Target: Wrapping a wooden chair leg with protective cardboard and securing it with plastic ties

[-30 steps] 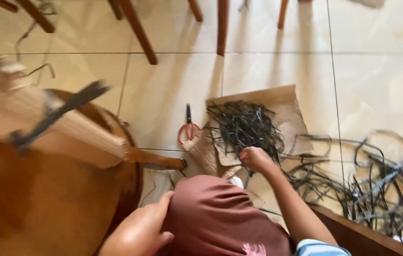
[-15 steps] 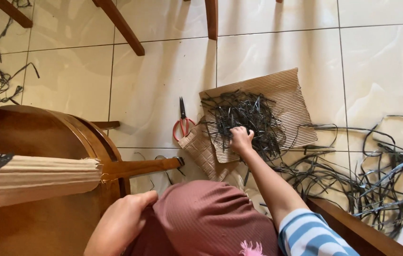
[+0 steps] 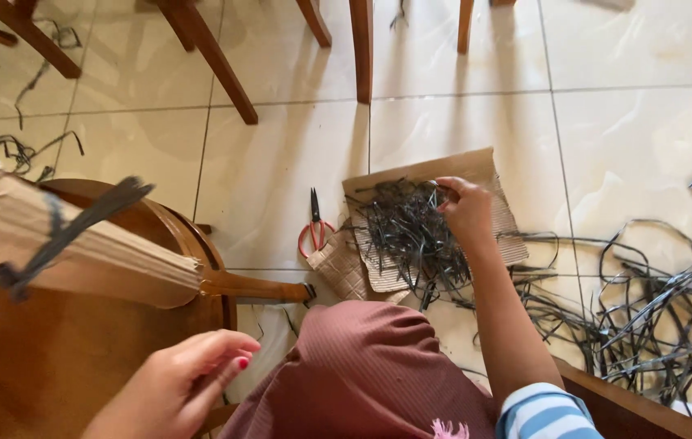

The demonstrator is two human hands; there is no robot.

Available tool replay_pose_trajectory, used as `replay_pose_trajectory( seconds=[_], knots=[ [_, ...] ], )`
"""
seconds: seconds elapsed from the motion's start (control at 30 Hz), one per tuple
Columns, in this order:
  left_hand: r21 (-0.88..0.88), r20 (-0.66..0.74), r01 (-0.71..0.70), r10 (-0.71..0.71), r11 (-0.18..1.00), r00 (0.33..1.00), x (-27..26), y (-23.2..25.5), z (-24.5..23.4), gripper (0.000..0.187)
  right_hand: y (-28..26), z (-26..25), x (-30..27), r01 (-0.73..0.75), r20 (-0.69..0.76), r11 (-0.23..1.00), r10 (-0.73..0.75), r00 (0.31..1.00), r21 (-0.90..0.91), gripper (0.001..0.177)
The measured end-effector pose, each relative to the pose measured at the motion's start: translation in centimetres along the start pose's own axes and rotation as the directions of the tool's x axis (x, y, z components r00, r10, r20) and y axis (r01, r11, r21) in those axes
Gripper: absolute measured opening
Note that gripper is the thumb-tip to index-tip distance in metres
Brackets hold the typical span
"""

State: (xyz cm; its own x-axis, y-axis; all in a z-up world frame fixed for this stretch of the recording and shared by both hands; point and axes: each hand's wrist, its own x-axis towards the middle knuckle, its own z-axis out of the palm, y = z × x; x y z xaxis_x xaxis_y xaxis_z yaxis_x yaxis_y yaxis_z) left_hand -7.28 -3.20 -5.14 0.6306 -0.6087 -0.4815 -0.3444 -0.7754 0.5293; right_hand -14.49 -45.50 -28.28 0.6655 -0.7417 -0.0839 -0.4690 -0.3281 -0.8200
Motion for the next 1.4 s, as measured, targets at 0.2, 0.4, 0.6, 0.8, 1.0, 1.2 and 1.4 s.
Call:
replay_pose_trajectory(
  seconds=[0.2, 0.4, 0.6, 0.8, 1.0, 1.2, 1.4],
  knots=[
    [-0.128, -0.316, -0.11, 0.064, 0.986, 0.947, -5.1, -0.9, -4.2, 0.023, -12.7, -3.5, -1.4, 0.34, 0.009, 0.92, -0.348, 0.937, 0.193, 0.022],
    [-0.183, -0.811, -0.343, 0.055, 0.921, 0.582, -1.8, -3.7, -6.7, 0.024, -29.2, 3.1, -4.9, 0.473, 0.088, 0.614, -0.663, 0.743, 0.632, 0.011],
    [-0.092, -0.917, -0.786, 0.256, 0.611, 0.306, 6.8, -7.7, -5.2, 0.046, -34.8, 15.4, -7.0, 0.307, 0.218, 0.426, -0.819, 0.531, 0.851, 0.03],
    [-0.091, -0.888, -0.577, 0.196, 0.812, 0.416, 5.1, -7.8, -5.8, 0.025, -33.4, 13.5, -7.7, 0.26, 0.391, 0.641, -0.688, 0.611, 0.722, 0.034],
    [-0.027, -0.73, -0.275, 0.169, 0.961, 0.662, -1.5, -6.7, -7.8, 0.015, -34.5, 6.9, -11.3, 0.543, 0.481, 0.765, -0.642, 0.597, 0.347, 0.007],
    [0.36, -0.654, -0.544, 0.62, 0.758, 0.433, -3.2, -6.1, -7.8, 0.008, -36.6, 2.6, -15.6, 0.704, 0.566, 0.71, -0.564, 0.601, -0.04, 0.011],
    [0.255, -0.636, -0.747, 0.689, 0.614, 0.349, -3.3, -4.8, -7.5, 0.019, -37.0, 1.5, -17.6, 0.79, 0.632, 0.587, -0.547, 0.549, -0.178, 0.012]
  ],
)
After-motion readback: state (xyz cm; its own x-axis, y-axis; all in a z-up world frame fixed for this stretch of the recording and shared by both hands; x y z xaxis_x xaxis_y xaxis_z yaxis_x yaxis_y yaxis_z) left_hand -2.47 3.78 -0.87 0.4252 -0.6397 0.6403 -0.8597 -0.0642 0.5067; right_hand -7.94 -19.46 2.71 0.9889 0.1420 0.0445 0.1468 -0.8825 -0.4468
